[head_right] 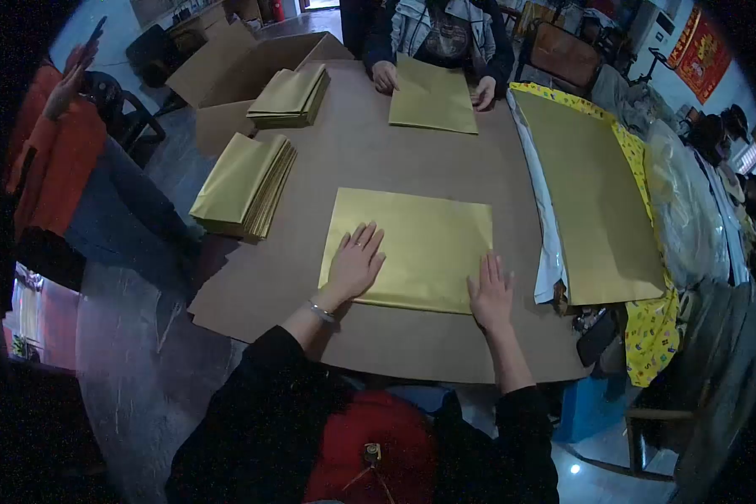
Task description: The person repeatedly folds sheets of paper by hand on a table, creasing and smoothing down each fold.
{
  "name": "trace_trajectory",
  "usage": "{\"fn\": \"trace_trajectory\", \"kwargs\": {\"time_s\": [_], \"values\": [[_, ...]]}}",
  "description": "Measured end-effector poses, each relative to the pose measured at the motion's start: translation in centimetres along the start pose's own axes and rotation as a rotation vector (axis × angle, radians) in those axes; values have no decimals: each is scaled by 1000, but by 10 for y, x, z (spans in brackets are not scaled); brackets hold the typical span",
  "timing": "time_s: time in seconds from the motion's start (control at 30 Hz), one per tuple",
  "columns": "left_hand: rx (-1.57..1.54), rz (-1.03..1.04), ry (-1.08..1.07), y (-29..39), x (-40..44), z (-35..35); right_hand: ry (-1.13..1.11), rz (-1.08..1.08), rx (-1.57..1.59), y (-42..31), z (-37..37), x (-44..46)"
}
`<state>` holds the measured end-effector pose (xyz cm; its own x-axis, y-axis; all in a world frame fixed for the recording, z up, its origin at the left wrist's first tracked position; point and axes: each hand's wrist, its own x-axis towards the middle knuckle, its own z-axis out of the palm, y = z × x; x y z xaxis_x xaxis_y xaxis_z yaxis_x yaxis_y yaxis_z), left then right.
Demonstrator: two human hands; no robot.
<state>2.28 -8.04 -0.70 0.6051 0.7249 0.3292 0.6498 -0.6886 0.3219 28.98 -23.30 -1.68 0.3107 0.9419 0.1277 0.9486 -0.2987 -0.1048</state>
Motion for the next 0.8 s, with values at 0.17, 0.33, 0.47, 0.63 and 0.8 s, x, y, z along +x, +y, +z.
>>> {"fn": "trace_trajectory", "kwargs": {"time_s": [0.17, 0.33, 0.47, 0.63, 0.8], "values": [[109, -107, -4, -41, -25, -22, 108, -55, -41, 7, 11, 1], [460, 13, -99, -28, -16, -26, 59, -17, -79, 0, 2, -1], [55, 90, -18, 33, 0, 4, 26, -5, -22, -2, -1, -3], [-80, 7, -160, 79, -8, 29, 34, 4, -7, -1, 0, 0], [77, -29, -108, 65, -25, 17, 65, -27, -31, 0, -1, -2]]}}
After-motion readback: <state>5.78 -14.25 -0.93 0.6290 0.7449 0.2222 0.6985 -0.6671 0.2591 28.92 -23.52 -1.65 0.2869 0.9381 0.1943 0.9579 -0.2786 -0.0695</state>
